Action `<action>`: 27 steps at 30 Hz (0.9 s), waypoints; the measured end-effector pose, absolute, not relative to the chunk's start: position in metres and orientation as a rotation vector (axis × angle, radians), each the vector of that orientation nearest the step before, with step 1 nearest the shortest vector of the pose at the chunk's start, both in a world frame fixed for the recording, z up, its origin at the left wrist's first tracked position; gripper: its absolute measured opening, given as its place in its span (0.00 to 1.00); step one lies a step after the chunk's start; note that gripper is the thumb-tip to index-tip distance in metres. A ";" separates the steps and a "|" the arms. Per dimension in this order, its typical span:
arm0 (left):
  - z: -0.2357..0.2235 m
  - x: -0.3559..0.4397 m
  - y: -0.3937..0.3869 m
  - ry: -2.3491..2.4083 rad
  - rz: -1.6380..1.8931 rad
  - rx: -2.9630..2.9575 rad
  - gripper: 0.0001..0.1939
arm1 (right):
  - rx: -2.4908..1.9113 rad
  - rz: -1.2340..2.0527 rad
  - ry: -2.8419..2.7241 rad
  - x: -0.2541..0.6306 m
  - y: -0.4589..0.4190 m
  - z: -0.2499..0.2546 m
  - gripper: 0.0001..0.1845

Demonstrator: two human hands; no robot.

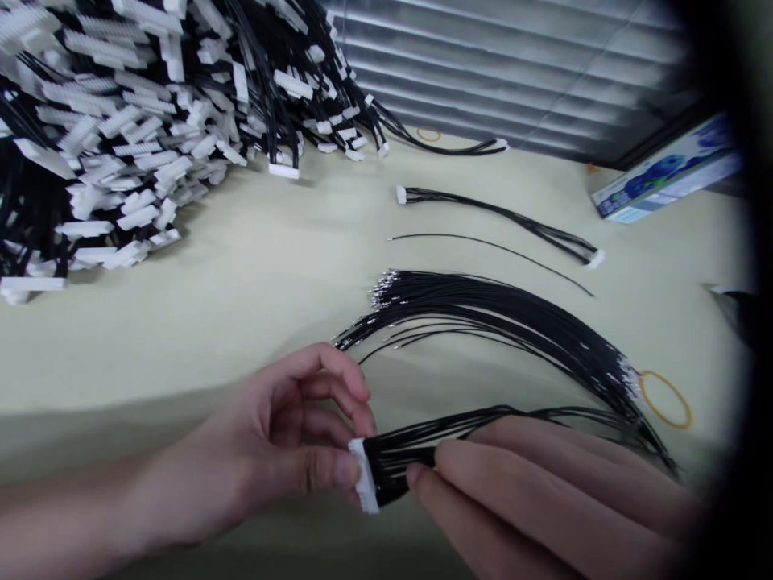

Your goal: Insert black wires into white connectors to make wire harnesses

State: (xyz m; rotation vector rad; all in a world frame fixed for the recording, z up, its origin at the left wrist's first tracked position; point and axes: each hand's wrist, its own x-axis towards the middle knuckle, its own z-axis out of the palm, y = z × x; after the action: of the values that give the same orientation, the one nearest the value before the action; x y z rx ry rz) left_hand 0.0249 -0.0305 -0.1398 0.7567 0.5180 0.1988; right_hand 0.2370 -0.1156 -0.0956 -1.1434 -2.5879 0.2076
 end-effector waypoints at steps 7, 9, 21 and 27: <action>-0.142 0.025 -0.032 0.528 0.200 0.789 0.12 | -0.993 0.244 -2.596 0.232 -0.113 -0.104 0.11; -0.142 0.024 -0.033 0.543 0.198 0.805 0.12 | -0.978 0.245 -2.541 0.231 -0.113 -0.109 0.12; -0.137 0.024 -0.032 0.599 0.092 0.862 0.12 | -1.453 0.173 -2.417 0.256 -0.086 -0.120 0.10; -0.138 0.024 -0.031 0.580 0.094 0.857 0.11 | -1.541 0.107 -2.587 0.267 -0.078 -0.135 0.19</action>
State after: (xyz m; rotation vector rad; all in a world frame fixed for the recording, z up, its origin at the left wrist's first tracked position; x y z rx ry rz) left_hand 0.0236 -0.0311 -0.1376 0.8572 0.5800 0.0945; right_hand 0.2670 -0.0779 -0.1354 -1.5414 -2.5866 0.1075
